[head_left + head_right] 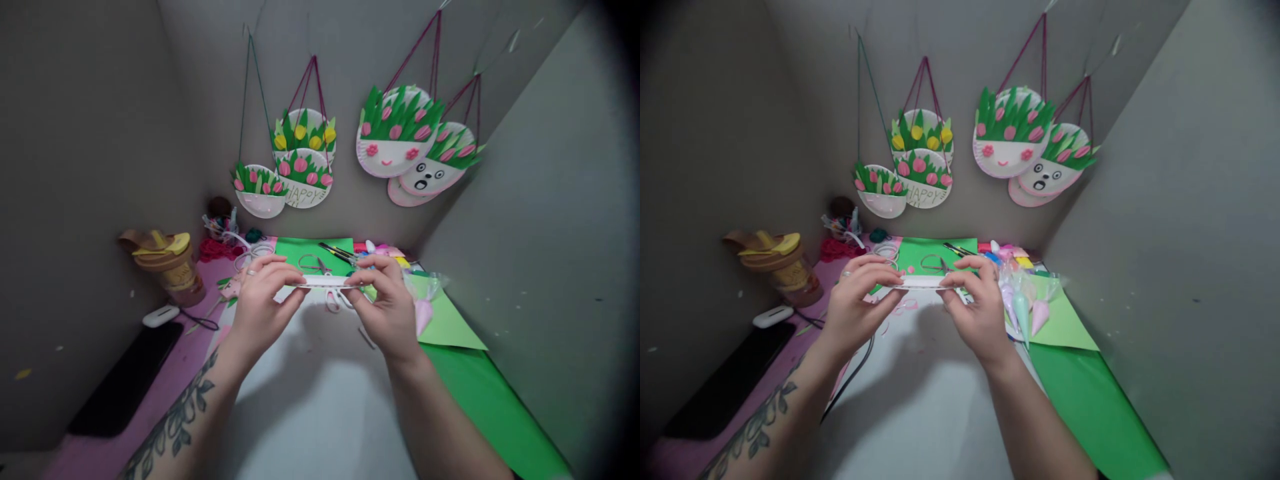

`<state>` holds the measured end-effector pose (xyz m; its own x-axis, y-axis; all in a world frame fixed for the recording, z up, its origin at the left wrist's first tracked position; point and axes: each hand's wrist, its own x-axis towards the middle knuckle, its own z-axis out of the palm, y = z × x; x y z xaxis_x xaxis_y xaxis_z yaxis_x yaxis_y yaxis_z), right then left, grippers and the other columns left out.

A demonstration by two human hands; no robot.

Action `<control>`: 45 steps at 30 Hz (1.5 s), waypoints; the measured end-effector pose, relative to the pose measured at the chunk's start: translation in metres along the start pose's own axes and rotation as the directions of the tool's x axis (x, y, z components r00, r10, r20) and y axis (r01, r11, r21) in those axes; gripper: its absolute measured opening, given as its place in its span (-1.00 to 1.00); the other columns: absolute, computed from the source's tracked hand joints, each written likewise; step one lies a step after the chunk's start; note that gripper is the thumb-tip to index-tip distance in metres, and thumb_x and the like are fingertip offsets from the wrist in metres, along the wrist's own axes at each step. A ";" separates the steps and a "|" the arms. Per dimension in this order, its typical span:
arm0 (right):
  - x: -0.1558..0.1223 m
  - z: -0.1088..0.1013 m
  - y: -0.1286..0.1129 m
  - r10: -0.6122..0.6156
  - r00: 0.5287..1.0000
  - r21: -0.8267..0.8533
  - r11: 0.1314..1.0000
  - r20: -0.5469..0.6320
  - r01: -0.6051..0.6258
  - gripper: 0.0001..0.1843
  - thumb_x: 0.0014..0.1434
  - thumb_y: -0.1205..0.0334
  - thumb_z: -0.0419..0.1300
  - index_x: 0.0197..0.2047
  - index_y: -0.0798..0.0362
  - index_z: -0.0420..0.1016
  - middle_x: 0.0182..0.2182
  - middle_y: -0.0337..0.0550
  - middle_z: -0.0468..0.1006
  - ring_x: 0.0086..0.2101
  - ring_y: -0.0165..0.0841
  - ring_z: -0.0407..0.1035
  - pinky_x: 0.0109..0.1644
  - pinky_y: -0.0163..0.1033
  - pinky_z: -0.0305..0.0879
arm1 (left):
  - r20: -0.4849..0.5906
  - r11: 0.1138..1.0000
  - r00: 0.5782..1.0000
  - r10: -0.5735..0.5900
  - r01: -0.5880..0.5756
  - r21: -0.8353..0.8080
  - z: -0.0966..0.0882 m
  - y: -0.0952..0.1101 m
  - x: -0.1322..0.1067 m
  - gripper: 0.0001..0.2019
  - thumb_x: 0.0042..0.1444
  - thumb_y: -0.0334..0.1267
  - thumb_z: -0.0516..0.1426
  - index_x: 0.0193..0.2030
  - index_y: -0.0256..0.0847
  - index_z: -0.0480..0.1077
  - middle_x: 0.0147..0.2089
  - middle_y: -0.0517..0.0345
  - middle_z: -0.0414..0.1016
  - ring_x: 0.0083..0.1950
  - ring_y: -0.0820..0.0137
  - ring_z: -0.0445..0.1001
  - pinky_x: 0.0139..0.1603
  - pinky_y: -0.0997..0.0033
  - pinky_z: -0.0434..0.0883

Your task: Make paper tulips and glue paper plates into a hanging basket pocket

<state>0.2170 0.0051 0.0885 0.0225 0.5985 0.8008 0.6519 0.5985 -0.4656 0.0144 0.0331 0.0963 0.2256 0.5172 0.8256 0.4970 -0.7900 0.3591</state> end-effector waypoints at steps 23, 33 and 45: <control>0.001 0.003 0.013 0.109 0.992 0.038 0.993 0.057 -0.112 -0.95 0.10 0.31 0.26 -0.38 -0.03 0.49 -0.16 -0.14 0.39 -0.07 -0.21 0.31 0.06 0.03 0.21 | 0.182 0.982 0.967 -0.178 0.162 0.101 -0.004 -0.004 -0.001 -0.75 0.00 -0.35 0.26 -0.16 -0.12 0.39 -0.21 0.15 0.59 -0.01 0.21 0.43 0.00 0.15 0.26; 0.000 0.007 -0.001 -0.109 0.987 -0.088 0.989 0.115 0.119 -0.82 0.06 0.30 0.29 -0.22 -0.07 0.48 -0.12 -0.11 0.37 -0.04 -0.14 0.28 0.08 0.11 0.16 | 0.143 0.971 0.989 -0.037 0.002 0.239 -0.001 0.005 -0.004 -0.84 0.02 -0.36 0.24 -0.24 -0.11 0.41 -0.30 0.23 0.59 -0.16 0.29 0.48 -0.02 0.20 0.16; 0.002 0.006 0.000 -0.027 0.994 0.008 1.000 0.106 0.026 -0.92 0.10 0.35 0.25 -0.33 -0.03 0.46 -0.15 -0.13 0.41 -0.04 -0.18 0.32 0.07 0.05 0.20 | 0.160 0.981 0.983 -0.085 0.054 0.187 -0.009 -0.004 -0.002 -0.72 0.00 -0.31 0.27 -0.13 -0.11 0.36 -0.26 0.19 0.60 -0.05 0.24 0.46 0.03 0.18 0.22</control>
<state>0.2128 0.0093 0.0881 -0.0757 0.6356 0.7683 0.6465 0.6179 -0.4475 0.0043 0.0320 0.0977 0.3137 0.6285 0.7117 0.6564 -0.6851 0.3157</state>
